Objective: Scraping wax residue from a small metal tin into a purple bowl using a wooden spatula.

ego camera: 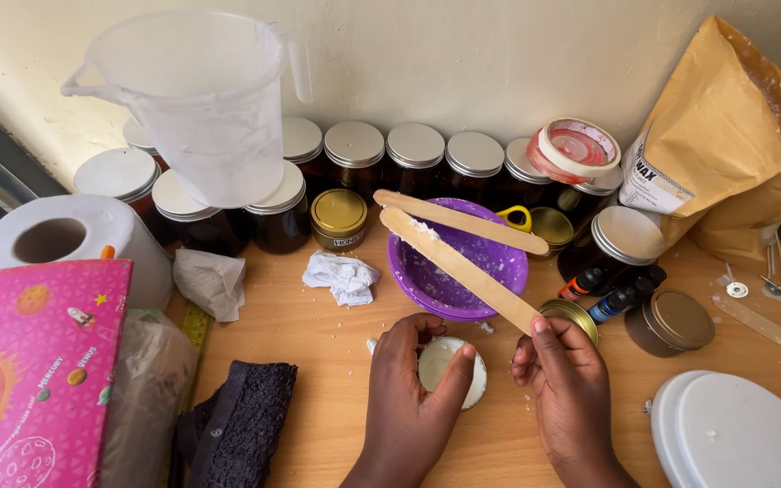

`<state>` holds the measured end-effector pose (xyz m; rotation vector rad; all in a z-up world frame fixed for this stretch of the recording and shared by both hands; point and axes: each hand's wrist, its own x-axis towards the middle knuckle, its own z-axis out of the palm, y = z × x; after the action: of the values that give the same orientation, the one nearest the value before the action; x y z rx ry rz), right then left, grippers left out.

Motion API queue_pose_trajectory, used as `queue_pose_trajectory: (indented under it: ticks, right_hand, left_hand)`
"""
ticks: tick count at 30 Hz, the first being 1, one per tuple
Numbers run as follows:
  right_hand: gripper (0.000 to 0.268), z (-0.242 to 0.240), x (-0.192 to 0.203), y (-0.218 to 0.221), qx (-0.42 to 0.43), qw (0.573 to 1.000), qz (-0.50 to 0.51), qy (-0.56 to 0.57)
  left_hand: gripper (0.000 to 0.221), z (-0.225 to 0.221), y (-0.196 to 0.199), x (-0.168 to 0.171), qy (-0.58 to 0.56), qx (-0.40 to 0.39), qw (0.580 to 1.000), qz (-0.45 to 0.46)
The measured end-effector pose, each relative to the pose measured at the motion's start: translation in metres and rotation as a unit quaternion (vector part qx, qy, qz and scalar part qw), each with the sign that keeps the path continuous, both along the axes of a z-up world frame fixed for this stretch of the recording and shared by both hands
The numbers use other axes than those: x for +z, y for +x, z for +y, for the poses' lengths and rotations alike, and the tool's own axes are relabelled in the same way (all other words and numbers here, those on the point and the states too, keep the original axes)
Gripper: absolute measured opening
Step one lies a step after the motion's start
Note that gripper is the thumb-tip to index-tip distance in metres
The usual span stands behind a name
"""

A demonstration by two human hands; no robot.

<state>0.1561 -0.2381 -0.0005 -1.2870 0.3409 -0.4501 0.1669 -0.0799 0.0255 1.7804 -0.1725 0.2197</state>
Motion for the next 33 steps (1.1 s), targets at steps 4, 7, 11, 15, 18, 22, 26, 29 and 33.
queue_pose_trajectory:
  ticks: [4,7,11,15,18,22,26,29,33]
  right_hand:
    - [0.017,0.001,0.001,0.0,-0.011,1.0,-0.007,0.0]
    - [0.014,-0.003,-0.005,0.001,-0.027,1.0,-0.002,0.016]
    - [0.012,-0.003,-0.004,-0.001,-0.03,0.999,-0.026,0.025]
    - [0.009,-0.007,-0.002,-0.009,-0.049,0.998,-0.034,0.024]
    - [0.01,-0.009,-0.006,-0.005,-0.047,0.997,-0.047,0.032]
    - [0.01,-0.01,-0.01,-0.009,-0.032,0.998,-0.046,0.04]
    - [0.013,-0.011,-0.011,-0.006,-0.028,0.997,-0.062,0.039]
    - [0.01,-0.014,-0.013,-0.009,-0.023,0.995,-0.075,0.063]
    - [0.008,-0.018,-0.012,-0.008,0.006,0.985,-0.094,0.141]
  left_hand:
    - [0.029,0.003,0.003,0.0,0.01,0.031,0.999,-0.028]
    - [0.023,0.006,0.008,-0.002,0.033,0.068,0.995,-0.059]
    - [0.025,0.007,0.006,0.002,0.012,0.079,0.996,-0.033]
    - [0.024,0.005,0.0,0.003,0.005,0.062,0.998,-0.028]
    - [0.022,0.007,0.004,0.002,0.004,0.058,0.998,-0.024]
    - [0.021,0.01,0.002,0.002,-0.003,0.052,0.999,-0.016]
    - [0.025,0.014,0.004,0.002,0.001,0.051,0.999,-0.014]
    - [0.024,0.014,0.002,0.0,0.01,0.051,0.997,-0.059]
    - [0.026,0.012,0.002,0.004,0.002,0.0,1.0,-0.03]
